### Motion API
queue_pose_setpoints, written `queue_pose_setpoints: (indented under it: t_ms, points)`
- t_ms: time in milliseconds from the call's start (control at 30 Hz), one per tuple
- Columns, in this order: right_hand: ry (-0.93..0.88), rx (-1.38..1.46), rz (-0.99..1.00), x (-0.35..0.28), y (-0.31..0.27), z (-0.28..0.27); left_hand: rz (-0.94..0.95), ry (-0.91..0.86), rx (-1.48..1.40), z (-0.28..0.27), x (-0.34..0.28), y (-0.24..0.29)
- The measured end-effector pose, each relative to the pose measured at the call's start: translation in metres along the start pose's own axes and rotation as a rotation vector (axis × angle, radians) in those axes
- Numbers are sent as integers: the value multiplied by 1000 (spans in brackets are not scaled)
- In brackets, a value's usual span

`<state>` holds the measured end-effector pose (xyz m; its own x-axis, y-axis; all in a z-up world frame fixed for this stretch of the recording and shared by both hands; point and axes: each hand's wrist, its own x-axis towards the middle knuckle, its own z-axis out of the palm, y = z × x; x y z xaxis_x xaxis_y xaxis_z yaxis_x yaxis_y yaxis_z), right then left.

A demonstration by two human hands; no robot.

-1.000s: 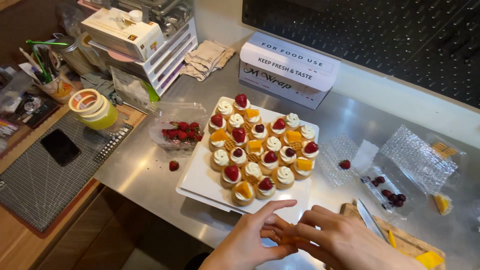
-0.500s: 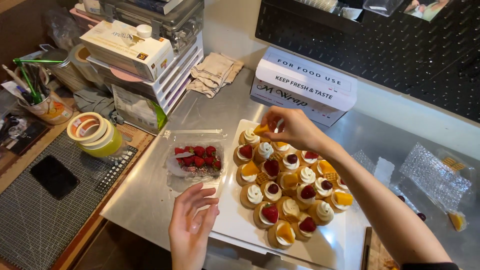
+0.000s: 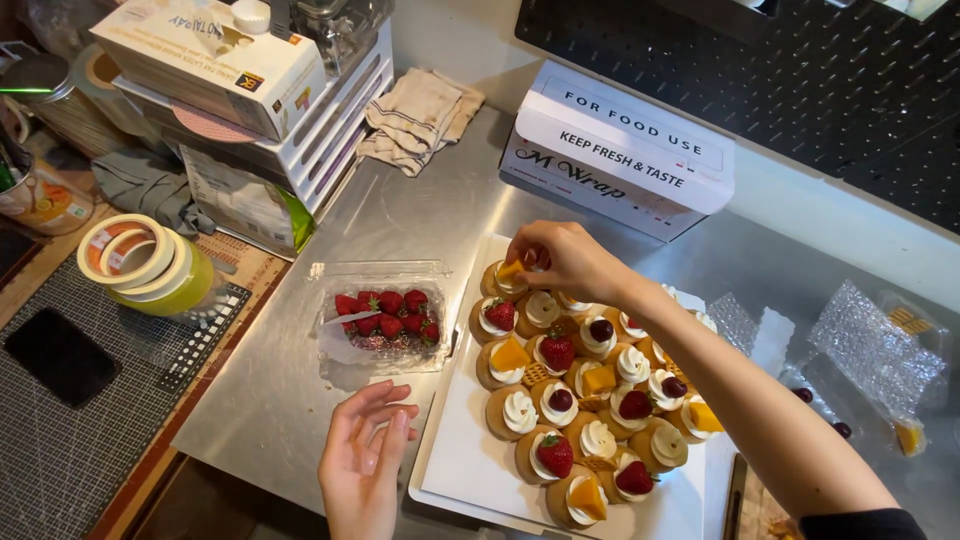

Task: Decorating a heart-shaped arrangement of cupcakes with fresh mango slices and berries

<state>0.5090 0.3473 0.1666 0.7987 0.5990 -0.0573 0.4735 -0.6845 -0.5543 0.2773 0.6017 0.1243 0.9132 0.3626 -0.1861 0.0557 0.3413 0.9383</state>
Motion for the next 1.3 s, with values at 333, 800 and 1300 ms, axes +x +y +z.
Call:
queue_pose_setpoints:
  t_ms: [333, 800, 1300]
  points:
    - [46, -115, -80, 2, 7, 15, -6, 18, 33, -3, -4, -10]
    - [1184, -29, 83, -271, -89, -38, 246, -428, -165, -45, -28, -49]
    - [1752, 706, 1363, -745, 79, 136, 414, -1416, 733, 293, -291, -225]
